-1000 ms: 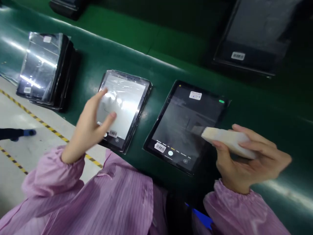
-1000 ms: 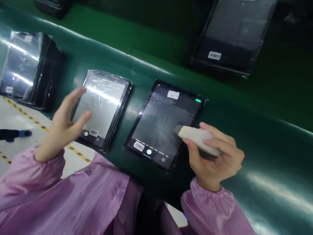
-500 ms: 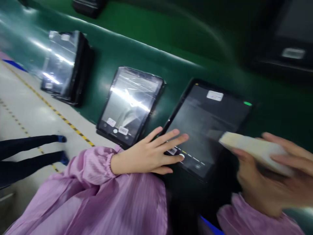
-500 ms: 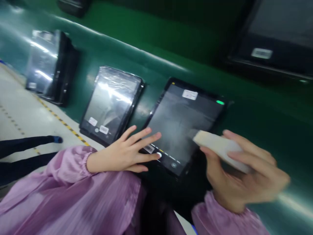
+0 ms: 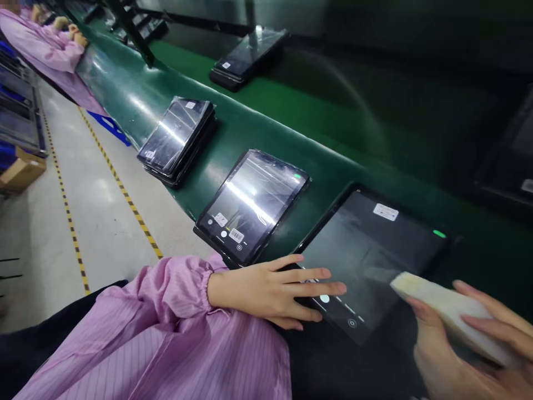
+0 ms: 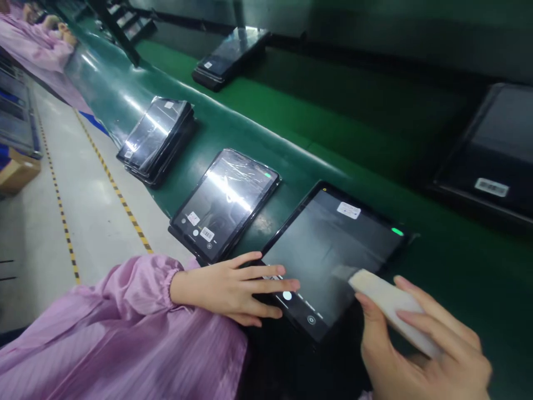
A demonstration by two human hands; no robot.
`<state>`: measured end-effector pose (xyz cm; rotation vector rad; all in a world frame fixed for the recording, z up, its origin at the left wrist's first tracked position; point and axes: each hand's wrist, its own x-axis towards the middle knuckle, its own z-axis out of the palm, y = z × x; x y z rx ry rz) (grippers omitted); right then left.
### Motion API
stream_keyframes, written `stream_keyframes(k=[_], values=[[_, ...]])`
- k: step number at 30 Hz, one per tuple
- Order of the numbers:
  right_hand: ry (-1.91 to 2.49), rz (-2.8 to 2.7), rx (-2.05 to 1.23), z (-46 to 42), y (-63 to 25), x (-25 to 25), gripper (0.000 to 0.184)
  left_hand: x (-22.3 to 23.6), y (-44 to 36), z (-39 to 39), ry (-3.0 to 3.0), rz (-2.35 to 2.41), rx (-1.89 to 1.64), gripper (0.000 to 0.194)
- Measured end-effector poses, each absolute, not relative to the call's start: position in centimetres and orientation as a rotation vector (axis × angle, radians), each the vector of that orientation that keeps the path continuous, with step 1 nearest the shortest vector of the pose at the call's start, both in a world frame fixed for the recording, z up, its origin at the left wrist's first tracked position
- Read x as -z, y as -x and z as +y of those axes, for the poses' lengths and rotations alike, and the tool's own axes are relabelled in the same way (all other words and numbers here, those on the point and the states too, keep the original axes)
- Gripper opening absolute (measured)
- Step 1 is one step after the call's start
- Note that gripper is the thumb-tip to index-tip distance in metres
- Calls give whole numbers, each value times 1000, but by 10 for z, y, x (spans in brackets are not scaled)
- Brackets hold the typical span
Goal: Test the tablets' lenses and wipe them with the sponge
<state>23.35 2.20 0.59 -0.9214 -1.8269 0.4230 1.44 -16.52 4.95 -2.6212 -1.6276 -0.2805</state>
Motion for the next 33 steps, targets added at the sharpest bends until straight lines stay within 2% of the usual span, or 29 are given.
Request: stream_keyframes(k=[3, 7, 12, 18, 21, 25, 27, 33], values=[[833, -1936, -341, 18, -235, -16, 36, -50, -19, -168, 2623, -1657, 276, 35], [775, -1971, -442, 15, -244, -24, 34, -49, -26, -165, 2662, -1683, 271, 32], [814, -2036, -504, 14, -258, -37, 25, -59, -16, -136, 2624, -1645, 201, 38], [915, -1700, -508, 25, -285, -50, 36, -90, -1, -89, 2421, -1600, 111, 46], [1001, -1486, -570, 30, -297, -55, 37, -95, -20, -81, 2638, -1373, 98, 51], [1086, -1364, -643, 29, -305, -58, 43, -84, -57, -78, 2915, -922, -4, 74], [1098, -1373, -650, 27, -305, -58, 43, -78, -69, -72, 2973, -755, -45, 79], [1086, -1375, -699, 24, -307, -53, 45, -76, -80, -36, 3142, -421, -125, 55]])
